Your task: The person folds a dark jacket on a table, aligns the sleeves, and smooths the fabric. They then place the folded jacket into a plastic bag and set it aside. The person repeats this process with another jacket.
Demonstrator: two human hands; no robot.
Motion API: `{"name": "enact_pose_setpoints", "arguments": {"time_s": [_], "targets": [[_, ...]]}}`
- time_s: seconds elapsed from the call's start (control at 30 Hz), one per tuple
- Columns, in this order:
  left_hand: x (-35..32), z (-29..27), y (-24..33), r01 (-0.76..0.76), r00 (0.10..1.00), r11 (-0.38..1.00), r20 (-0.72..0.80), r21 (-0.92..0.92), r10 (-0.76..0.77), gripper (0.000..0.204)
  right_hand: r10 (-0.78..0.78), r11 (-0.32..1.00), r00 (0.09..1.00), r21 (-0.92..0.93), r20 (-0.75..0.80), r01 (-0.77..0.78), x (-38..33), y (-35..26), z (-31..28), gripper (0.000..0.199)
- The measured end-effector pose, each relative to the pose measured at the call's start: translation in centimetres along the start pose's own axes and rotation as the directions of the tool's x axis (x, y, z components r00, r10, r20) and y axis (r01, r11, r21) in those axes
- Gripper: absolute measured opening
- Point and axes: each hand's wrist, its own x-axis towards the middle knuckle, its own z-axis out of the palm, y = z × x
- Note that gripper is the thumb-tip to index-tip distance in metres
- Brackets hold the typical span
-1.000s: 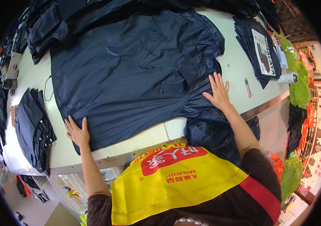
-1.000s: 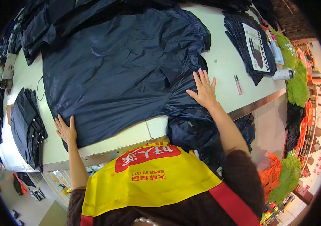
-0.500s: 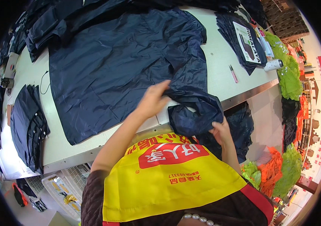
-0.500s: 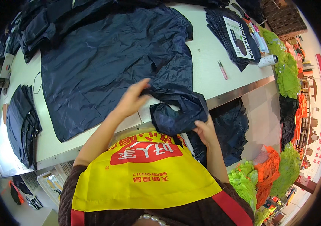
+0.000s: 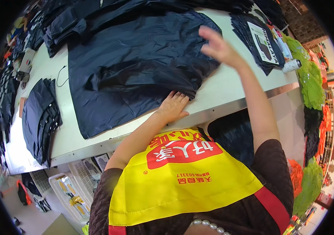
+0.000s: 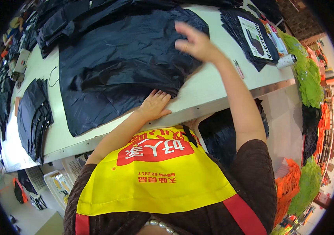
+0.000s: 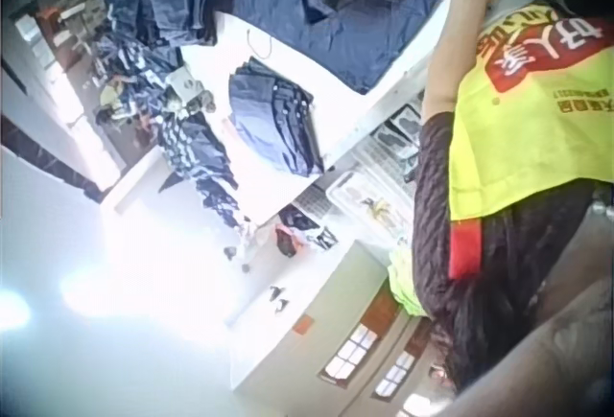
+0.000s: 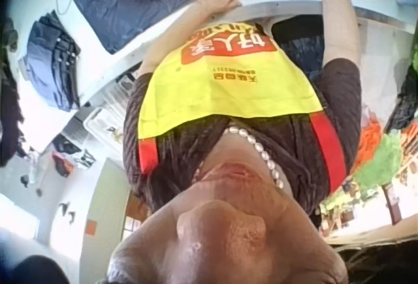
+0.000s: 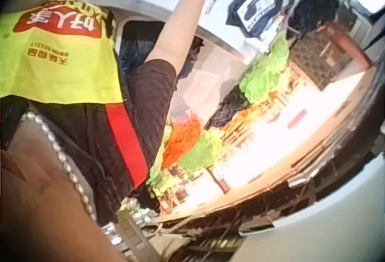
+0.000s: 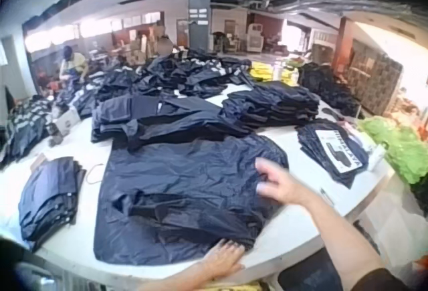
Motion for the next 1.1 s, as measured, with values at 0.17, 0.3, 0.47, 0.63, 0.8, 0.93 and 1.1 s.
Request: {"name": "enact_pose_setpoints", "arguments": {"time_s": [0.17,0.3,0.47,0.63,0.8,0.93,1.1], "targets": [[-9.0,-2.2,-3.0,0.4,0.906,0.914,-0.123,-0.069,-0.406,0.076,-0.087,0.707,0.978,-0.704,-0.19,-0.073,-5.2,14.3,7.9,0.04],[-24.1,-2.2,-5.9,0.825,0.56,0.562,-0.226,0.063,-0.797,0.086,-0.185,0.689,0.932,-0.717,-0.311,-0.102,-7.8,18.7,5.8,0.019],[-24.4,-6.3,-12.8,0.513,0.087,0.386,-0.4,-0.767,-0.912,0.042,-0.142,0.679,0.959,-0.729,-0.247,-0.087,-6.1,13.1,6.6,0.042],[-14.9,-10.4,-20.7,0.427,0.148,0.452,-0.433,-0.783,-0.889,0.047,0.028,0.872,0.999,-0.489,0.026,-0.012,-5.4,4.6,14.1,0.071],[-13.8,-17.6,-14.5,-0.051,0.321,0.541,-0.526,-0.84,-0.787,0.017,0.088,0.81,0.993,-0.586,0.078,-0.025,-8.3,9.2,14.2,0.077],[-25.7,-9.4,-11.8,0.509,0.575,0.741,-0.468,-0.438,-0.671,0.01,0.178,0.768,0.955,-0.64,0.238,0.016,-7.5,6.9,13.1,0.079],[-29.8,-9.0,-9.5,0.712,0.548,0.149,0.411,-0.686,-0.728,0.026,0.241,0.789,0.897,-0.613,0.369,0.04,-7.6,7.2,11.2,0.077]]}}
